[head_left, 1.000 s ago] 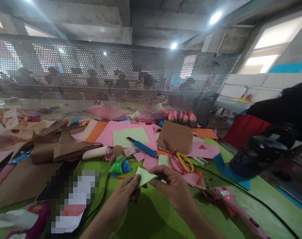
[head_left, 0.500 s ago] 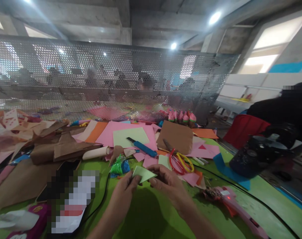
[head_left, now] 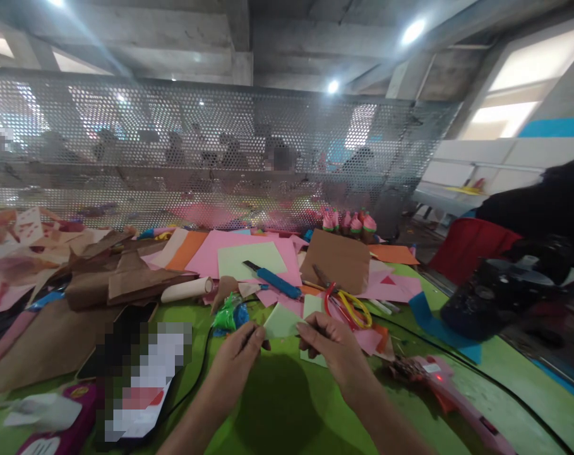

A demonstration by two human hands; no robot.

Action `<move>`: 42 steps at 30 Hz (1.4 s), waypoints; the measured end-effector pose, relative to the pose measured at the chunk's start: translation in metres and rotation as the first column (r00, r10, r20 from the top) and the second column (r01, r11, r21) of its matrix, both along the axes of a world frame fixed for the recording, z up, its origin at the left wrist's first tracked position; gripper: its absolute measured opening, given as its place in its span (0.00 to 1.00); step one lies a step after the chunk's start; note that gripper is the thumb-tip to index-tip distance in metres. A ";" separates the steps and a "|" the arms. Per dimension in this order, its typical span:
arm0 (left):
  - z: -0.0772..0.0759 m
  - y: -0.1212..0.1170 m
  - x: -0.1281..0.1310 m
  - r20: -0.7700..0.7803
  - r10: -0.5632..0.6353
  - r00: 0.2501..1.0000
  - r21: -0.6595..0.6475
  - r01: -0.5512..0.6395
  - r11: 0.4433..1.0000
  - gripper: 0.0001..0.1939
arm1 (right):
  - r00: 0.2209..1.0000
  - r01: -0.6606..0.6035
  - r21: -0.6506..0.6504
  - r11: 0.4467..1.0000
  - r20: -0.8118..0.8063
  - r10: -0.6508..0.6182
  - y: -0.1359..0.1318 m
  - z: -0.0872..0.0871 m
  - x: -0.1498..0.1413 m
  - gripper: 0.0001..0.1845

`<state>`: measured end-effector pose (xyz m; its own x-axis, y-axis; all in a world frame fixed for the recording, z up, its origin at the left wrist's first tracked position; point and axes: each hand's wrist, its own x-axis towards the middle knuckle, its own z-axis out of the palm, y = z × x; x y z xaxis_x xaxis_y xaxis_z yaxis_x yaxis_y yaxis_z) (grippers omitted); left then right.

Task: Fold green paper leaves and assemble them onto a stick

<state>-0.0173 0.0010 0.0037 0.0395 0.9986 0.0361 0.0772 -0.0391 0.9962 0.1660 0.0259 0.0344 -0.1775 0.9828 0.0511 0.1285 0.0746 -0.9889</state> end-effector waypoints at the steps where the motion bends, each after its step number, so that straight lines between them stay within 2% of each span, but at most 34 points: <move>1: 0.001 0.000 -0.001 0.032 -0.002 0.999 -0.013 0.003 1.000 0.19 | 1.000 0.017 -0.008 1.000 -0.021 -0.017 0.001 0.000 0.001 0.19; 6: 0.004 0.000 -0.003 0.162 -0.002 0.987 -0.028 0.007 1.000 0.20 | 0.996 0.037 -0.042 0.998 -0.082 -0.041 0.004 -0.003 0.003 0.20; 11: 0.009 -0.001 -0.002 0.118 -0.010 0.993 0.015 0.008 1.000 0.19 | 0.996 0.041 -0.062 0.997 -0.074 -0.046 0.003 0.000 0.002 0.19; 16: 0.006 0.000 -0.003 0.047 0.003 0.999 0.039 -0.004 0.999 0.18 | 0.996 0.031 -0.103 0.994 -0.077 -0.039 0.002 0.003 0.001 0.18; 22: 0.010 0.000 -0.003 0.171 -0.029 0.985 -0.037 0.036 0.999 0.17 | 0.992 0.058 -0.104 0.993 -0.102 -0.069 0.002 0.003 0.002 0.16; 26: 0.015 -0.001 -0.005 0.191 -0.020 0.981 -0.034 0.027 0.999 0.16 | 0.992 0.062 -0.101 0.993 -0.103 -0.073 0.002 0.004 0.003 0.16; 31: 0.013 0.000 -0.005 0.161 -0.062 0.985 -0.005 0.063 0.998 0.13 | 0.994 0.065 -0.102 0.993 -0.077 -0.073 0.002 0.003 0.003 0.17; 37: 0.014 -0.001 -0.005 0.121 -0.041 0.992 -0.005 0.042 0.999 0.12 | 0.998 0.034 -0.074 0.997 -0.040 -0.037 0.005 0.001 0.005 0.17; 40: 0.020 -0.004 -0.006 0.117 -0.001 0.993 -0.052 0.007 0.999 0.13 | 0.999 -0.018 -0.024 1.000 0.034 0.019 0.003 0.000 0.005 0.17; 42: 0.020 -0.005 -0.005 0.106 -0.016 0.994 -0.042 0.020 0.999 0.14 | 0.992 -0.057 0.023 0.998 0.112 0.054 -0.001 0.000 0.001 0.17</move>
